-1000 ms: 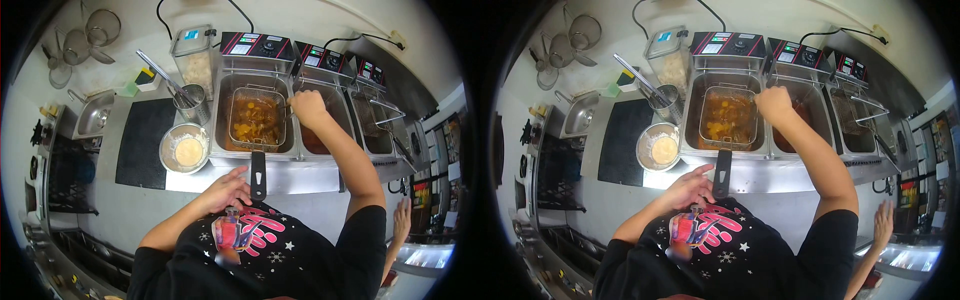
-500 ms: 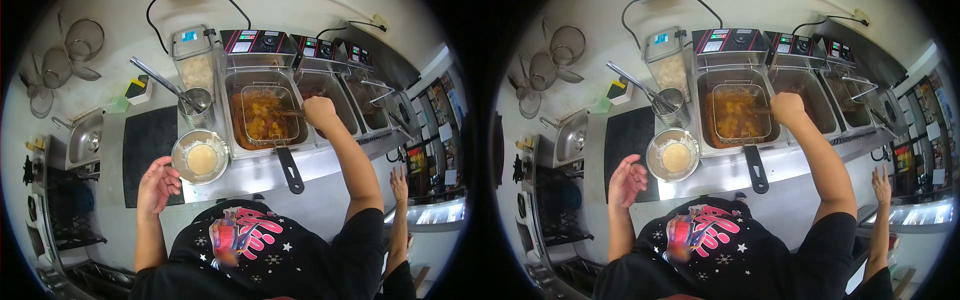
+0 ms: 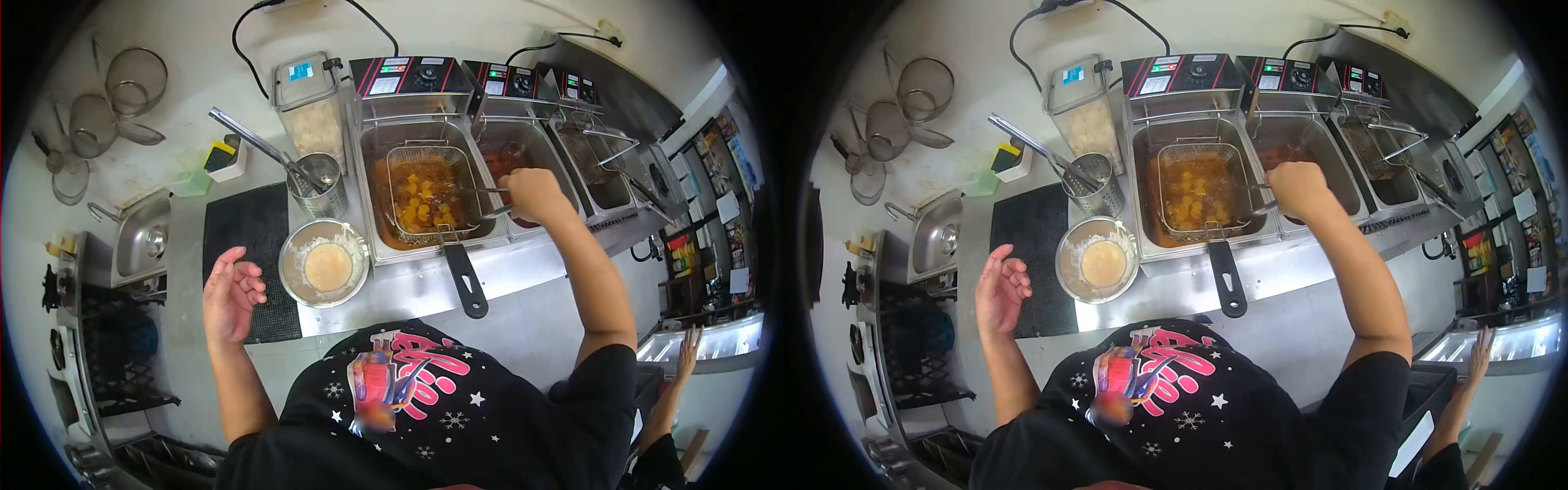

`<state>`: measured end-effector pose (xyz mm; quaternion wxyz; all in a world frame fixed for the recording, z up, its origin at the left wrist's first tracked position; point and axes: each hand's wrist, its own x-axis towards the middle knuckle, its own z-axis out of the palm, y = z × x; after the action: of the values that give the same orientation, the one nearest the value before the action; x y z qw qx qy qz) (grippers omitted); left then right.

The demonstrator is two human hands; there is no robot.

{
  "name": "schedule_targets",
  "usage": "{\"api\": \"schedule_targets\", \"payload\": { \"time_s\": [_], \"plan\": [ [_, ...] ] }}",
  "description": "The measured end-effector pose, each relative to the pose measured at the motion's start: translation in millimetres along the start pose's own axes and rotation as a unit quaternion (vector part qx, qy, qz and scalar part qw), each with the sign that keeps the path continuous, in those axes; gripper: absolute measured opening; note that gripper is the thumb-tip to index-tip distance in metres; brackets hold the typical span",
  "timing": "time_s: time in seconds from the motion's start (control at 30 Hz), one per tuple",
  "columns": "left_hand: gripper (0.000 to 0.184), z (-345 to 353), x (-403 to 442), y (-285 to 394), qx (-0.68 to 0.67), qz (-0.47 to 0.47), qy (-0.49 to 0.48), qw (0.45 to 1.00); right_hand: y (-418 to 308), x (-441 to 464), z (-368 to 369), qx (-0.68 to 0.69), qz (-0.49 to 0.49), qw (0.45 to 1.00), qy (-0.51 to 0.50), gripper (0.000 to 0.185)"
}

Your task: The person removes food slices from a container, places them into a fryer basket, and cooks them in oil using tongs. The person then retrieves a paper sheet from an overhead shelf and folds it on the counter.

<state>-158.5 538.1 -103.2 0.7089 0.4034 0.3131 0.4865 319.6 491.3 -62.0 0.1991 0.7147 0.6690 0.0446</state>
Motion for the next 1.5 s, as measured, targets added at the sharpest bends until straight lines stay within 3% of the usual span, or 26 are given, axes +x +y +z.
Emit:
{"api": "schedule_targets", "payload": {
  "time_s": [0.2, 0.37, 0.5, 0.63, 1.03, 1.43, 1.5],
  "plan": [
    [0.030, 13.6, -9.2, 2.6, 0.005, 0.037, 0.026, 0.999, 8.7, 29.5, 3.7, 0.006, -0.027, 0.999, 0.027, 0.022],
    [0.033, 12.3, -19.8, -2.6, 0.011, 0.062, 0.068, 0.996, 29.6, 15.6, -14.4, 0.036, 0.018, 0.999, 0.032, 0.036],
    [0.033, 14.8, -27.3, -2.4, 0.025, 0.086, 0.093, 0.992, 33.1, -1.8, -17.0, 0.065, -0.036, 0.996, 0.051, 0.042],
    [0.035, 15.4, -29.0, -0.9, 0.042, 0.083, 0.095, 0.991, 9.7, 16.5, 11.5, 0.104, -0.102, 0.988, 0.051, 0.039],
    [0.036, 16.4, -28.0, -7.9, 0.037, 0.083, 0.086, 0.992, 32.3, 2.3, 4.0, 0.085, 0.006, 0.989, 0.124, 0.031],
    [0.034, 2.9, -23.3, -3.3, 0.047, 0.086, 0.084, 0.992, 8.8, -32.2, -22.0, -0.059, -0.042, 0.989, 0.131, 0.009],
    [0.034, 2.0, -23.1, -3.0, 0.047, 0.086, 0.084, 0.992, 4.2, -27.7, -20.9, -0.067, -0.029, 0.992, 0.103, 0.012]
  ]
}}
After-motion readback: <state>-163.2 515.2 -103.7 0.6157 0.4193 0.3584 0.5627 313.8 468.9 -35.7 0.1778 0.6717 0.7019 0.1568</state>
